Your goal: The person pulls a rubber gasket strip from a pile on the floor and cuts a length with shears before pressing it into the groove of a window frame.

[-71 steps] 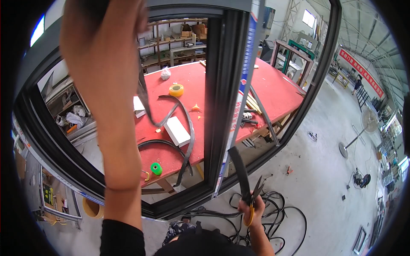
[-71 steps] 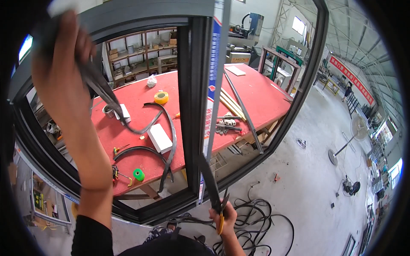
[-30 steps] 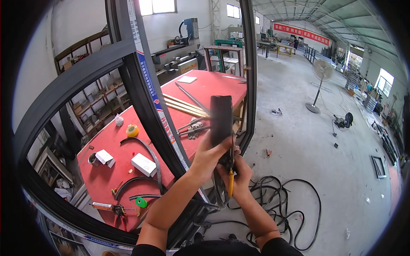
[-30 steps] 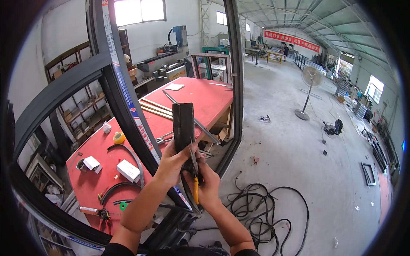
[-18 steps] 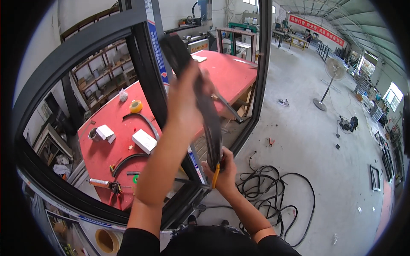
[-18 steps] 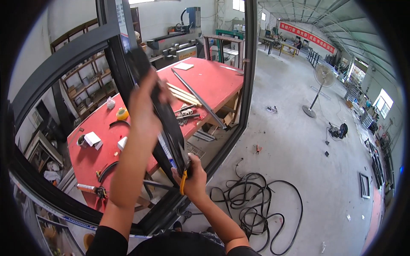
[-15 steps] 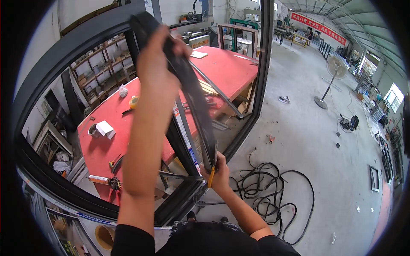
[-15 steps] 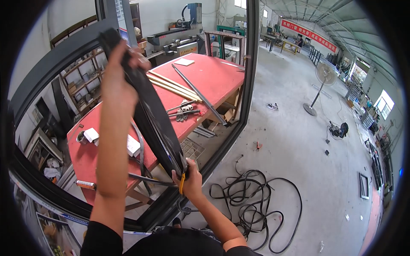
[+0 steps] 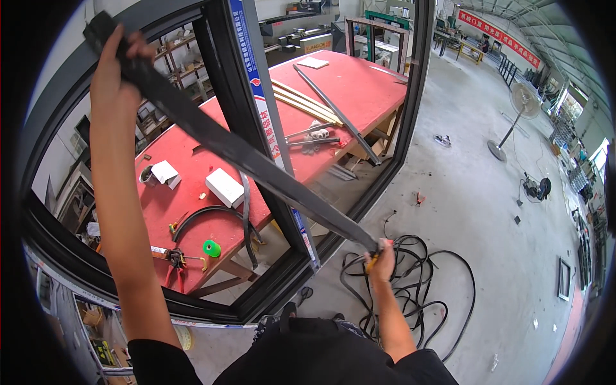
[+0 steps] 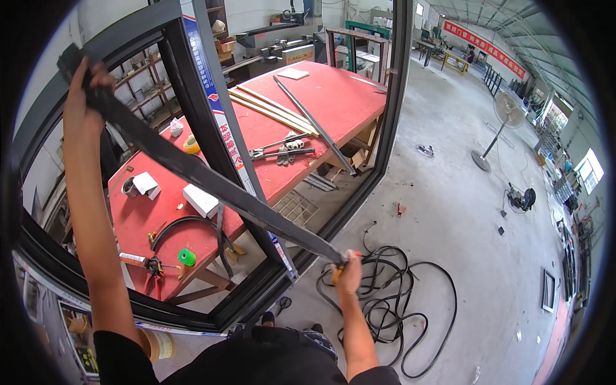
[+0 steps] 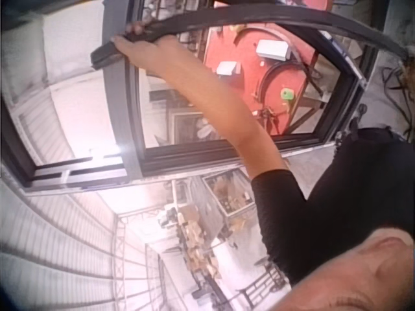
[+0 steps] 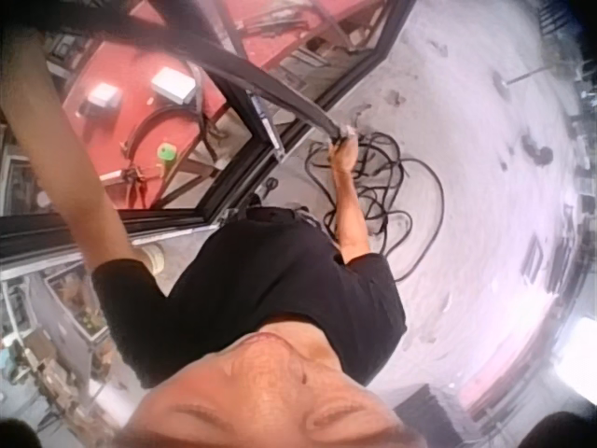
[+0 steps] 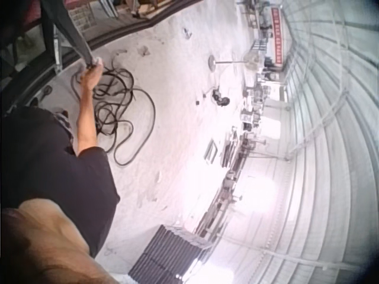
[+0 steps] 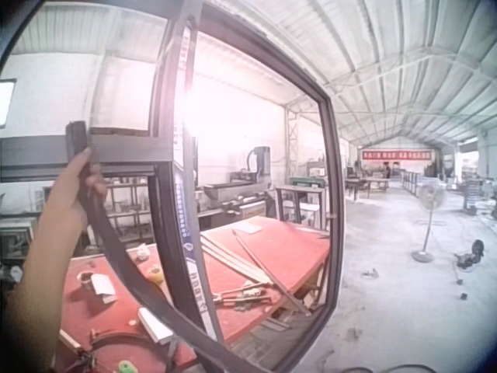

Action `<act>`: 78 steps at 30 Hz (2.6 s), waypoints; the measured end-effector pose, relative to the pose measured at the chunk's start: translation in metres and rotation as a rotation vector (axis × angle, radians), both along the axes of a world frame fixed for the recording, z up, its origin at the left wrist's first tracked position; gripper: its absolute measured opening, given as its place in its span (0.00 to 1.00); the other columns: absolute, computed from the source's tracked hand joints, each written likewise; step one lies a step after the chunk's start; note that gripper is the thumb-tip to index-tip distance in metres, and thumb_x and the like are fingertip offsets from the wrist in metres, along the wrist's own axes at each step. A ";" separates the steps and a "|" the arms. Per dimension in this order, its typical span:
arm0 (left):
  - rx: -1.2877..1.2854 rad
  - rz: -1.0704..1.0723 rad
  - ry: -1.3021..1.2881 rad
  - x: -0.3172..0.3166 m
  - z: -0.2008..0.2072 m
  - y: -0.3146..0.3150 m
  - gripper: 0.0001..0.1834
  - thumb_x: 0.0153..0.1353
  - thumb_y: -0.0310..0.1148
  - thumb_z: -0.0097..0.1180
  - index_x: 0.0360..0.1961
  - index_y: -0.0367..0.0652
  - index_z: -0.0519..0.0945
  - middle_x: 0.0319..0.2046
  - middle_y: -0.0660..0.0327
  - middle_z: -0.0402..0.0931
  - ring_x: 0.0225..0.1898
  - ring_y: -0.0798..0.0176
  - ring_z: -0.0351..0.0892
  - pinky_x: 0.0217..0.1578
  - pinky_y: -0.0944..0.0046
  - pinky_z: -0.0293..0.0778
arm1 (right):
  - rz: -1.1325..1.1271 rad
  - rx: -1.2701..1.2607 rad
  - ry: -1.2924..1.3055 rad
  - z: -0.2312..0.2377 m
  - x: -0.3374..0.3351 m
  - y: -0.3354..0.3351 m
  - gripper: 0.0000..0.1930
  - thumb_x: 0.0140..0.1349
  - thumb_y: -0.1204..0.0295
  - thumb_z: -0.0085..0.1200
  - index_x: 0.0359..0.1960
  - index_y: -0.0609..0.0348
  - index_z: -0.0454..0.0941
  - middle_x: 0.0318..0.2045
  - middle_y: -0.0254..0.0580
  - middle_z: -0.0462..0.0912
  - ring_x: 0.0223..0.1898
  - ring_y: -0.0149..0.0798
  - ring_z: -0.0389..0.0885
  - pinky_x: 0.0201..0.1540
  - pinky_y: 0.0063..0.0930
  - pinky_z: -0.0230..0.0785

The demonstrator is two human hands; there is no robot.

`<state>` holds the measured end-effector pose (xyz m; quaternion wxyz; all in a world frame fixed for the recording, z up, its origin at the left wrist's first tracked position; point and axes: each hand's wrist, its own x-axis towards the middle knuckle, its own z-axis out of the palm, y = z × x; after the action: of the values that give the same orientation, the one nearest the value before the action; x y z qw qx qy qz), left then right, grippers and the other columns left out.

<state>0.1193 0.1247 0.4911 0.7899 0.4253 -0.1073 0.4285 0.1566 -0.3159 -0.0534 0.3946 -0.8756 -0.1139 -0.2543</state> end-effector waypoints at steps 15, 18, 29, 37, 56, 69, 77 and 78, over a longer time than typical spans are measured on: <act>-0.579 -0.049 0.286 0.048 -0.269 0.155 0.15 0.66 0.37 0.56 0.28 0.41 0.66 0.22 0.64 0.64 0.22 0.68 0.64 0.26 0.65 0.68 | -0.112 -0.492 -0.016 -0.038 -0.031 -0.181 0.38 0.41 0.78 0.65 0.59 0.58 0.65 0.48 0.53 0.75 0.52 0.60 0.73 0.55 0.47 0.67; -0.679 0.122 0.480 0.060 -0.353 0.279 0.19 0.70 0.43 0.49 0.25 0.42 0.68 0.19 0.63 0.66 0.20 0.63 0.66 0.29 0.62 0.73 | 0.021 -0.409 0.008 -0.007 -0.035 -0.118 0.35 0.41 0.79 0.64 0.56 0.59 0.66 0.38 0.52 0.76 0.42 0.60 0.74 0.45 0.48 0.68; 0.754 0.358 0.994 0.036 -0.455 0.135 0.30 0.57 0.37 0.65 0.58 0.36 0.70 0.53 0.50 0.71 0.52 0.58 0.72 0.53 0.58 0.69 | 0.122 -0.218 0.091 0.129 -0.001 0.026 0.27 0.45 0.75 0.64 0.49 0.60 0.69 0.33 0.53 0.77 0.36 0.60 0.76 0.39 0.45 0.69; 1.671 0.553 0.412 0.017 -0.318 -0.103 0.42 0.42 0.29 0.67 0.62 0.36 0.67 0.64 0.51 0.61 0.68 0.49 0.58 0.69 0.43 0.51 | 0.245 -0.035 0.014 0.152 0.001 0.093 0.26 0.45 0.78 0.65 0.48 0.62 0.71 0.30 0.50 0.76 0.29 0.53 0.76 0.34 0.36 0.70; 1.723 0.298 0.178 0.034 -0.270 -0.143 0.16 0.40 0.33 0.66 0.33 0.46 0.75 0.27 0.61 0.73 0.32 0.53 0.77 0.33 0.55 0.71 | 0.144 0.109 0.041 0.118 -0.015 0.055 0.30 0.41 0.76 0.70 0.48 0.55 0.69 0.32 0.46 0.77 0.34 0.49 0.78 0.36 0.35 0.71; 1.755 0.589 0.453 -0.031 -0.268 -0.044 0.19 0.33 0.27 0.68 0.31 0.41 0.76 0.28 0.55 0.73 0.32 0.47 0.74 0.32 0.51 0.68 | 0.440 -0.078 -0.067 0.142 -0.002 0.018 0.28 0.44 0.74 0.68 0.49 0.58 0.69 0.29 0.48 0.76 0.31 0.55 0.77 0.35 0.42 0.70; 1.396 0.213 0.861 -0.070 -0.314 -0.089 0.26 0.40 0.33 0.74 0.40 0.39 0.77 0.26 0.54 0.77 0.26 0.50 0.78 0.28 0.57 0.73 | 0.401 -0.397 -0.297 0.255 0.016 -0.022 0.20 0.48 0.77 0.58 0.45 0.57 0.73 0.21 0.41 0.69 0.22 0.46 0.72 0.24 0.39 0.65; 1.286 -0.001 0.916 -0.068 -0.301 -0.099 0.27 0.40 0.34 0.75 0.43 0.39 0.76 0.27 0.57 0.77 0.28 0.54 0.78 0.30 0.58 0.73 | 0.384 -0.412 -0.315 0.261 0.018 -0.027 0.20 0.48 0.76 0.59 0.45 0.56 0.73 0.21 0.40 0.69 0.22 0.45 0.72 0.23 0.39 0.64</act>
<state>0.0517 0.0252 0.1904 0.3547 0.9328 0.0018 0.0642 0.1749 -0.3429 0.2072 0.2271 -0.8496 -0.3856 -0.2790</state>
